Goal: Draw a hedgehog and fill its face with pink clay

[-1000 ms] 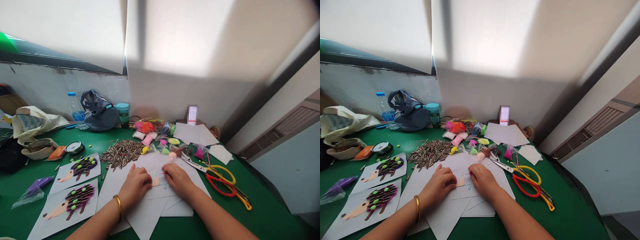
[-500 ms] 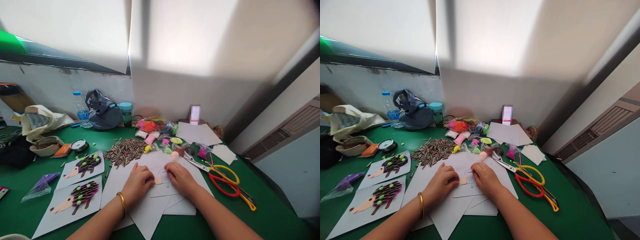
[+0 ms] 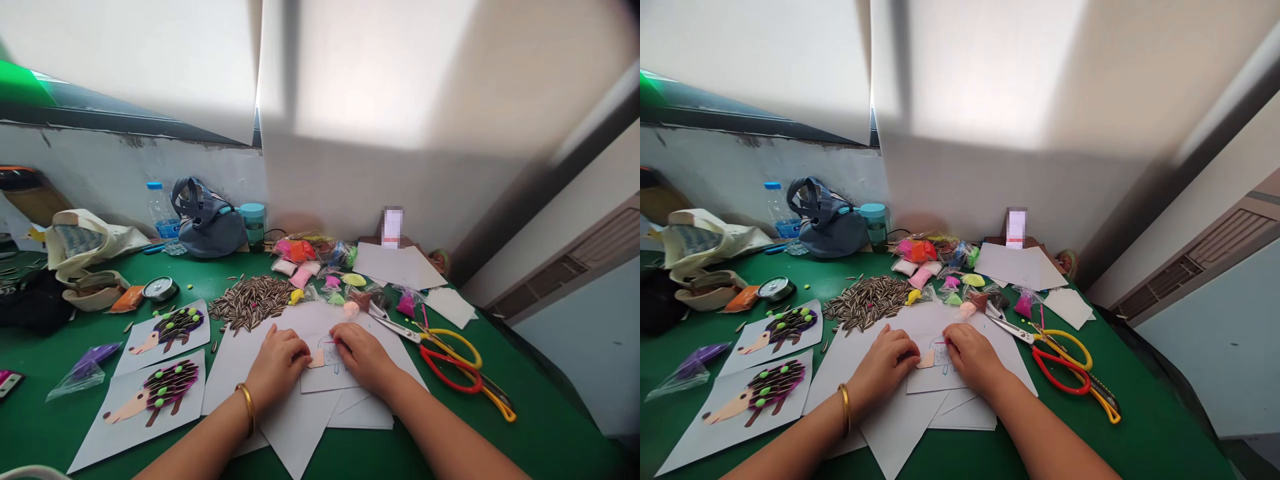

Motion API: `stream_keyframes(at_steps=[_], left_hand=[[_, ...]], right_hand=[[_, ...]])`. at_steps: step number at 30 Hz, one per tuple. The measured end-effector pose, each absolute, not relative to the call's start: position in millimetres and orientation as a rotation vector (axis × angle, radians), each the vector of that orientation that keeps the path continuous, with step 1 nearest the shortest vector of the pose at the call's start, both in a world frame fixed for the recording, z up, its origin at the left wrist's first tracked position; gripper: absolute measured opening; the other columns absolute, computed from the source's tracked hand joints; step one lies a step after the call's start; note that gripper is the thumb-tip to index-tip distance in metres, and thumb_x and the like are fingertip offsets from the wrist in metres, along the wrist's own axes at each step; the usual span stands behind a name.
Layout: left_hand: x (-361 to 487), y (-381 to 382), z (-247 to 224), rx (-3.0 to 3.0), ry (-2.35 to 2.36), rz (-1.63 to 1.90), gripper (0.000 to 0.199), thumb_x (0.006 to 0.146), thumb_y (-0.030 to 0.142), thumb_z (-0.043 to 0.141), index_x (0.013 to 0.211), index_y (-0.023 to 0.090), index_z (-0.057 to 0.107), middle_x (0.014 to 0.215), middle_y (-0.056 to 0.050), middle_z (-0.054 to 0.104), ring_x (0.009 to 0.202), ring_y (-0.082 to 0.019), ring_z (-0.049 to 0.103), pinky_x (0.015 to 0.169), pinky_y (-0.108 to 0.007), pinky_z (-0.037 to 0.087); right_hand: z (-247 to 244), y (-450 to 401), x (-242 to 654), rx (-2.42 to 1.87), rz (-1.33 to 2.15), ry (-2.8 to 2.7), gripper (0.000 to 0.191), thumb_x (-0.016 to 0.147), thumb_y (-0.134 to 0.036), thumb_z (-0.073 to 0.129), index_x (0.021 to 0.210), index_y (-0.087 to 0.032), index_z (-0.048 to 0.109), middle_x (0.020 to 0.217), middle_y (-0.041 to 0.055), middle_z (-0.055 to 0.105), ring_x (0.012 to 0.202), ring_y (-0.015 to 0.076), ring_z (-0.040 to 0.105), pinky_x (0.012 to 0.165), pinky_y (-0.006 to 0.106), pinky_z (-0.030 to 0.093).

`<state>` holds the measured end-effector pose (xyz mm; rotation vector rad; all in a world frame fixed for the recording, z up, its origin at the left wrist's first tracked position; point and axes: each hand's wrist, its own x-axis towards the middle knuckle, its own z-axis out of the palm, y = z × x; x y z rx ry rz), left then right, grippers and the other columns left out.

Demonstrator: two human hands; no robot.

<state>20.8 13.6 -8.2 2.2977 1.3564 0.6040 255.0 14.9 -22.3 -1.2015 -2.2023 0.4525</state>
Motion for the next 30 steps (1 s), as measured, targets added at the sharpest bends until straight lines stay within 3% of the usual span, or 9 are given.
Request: stream_keyframes(at_steps=[5,13,30], left_hand=[[25.2,11.5,-9.6,2.309,1.41,0.592,0.003,0.08,0.023,0.072,0.08,0.024,0.07,0.086,0.0,0.063,0.086,-0.021,0.06,0.109,-0.057,0.021],[23.3,14.2,-6.2,2.223,1.393,0.596,0.01,0.085,0.017,0.062,0.083,0.024,0.069,0.088,0.0,0.065,0.09,-0.02,0.061,0.111,-0.057,0.017],[26.1,17.0,-10.4,2.21,1.439,0.573,0.014,0.079,0.015,0.069,0.089,0.024,0.069,0.089,0.001,0.063,0.09,-0.019,0.061,0.113,-0.057,0.015]], right_hand=[[-22.6,15.6,255.4,-1.205,0.438,-2.211,0.015,0.09,-0.01,0.048,0.094,-0.023,0.056,0.107,0.0056,0.065,0.1,0.0208,0.059,0.089,0.037,0.05],[-23.0,15.0,255.7,-1.198,0.449,-2.206,0.016,0.089,-0.009,0.049,0.095,-0.022,0.056,0.107,0.0059,0.065,0.101,0.0204,0.059,0.09,0.037,0.05],[-24.0,16.5,256.1,-1.18,0.466,-2.198,0.016,0.09,-0.009,0.047,0.095,-0.023,0.054,0.108,0.0056,0.065,0.102,0.0209,0.058,0.09,0.037,0.049]])
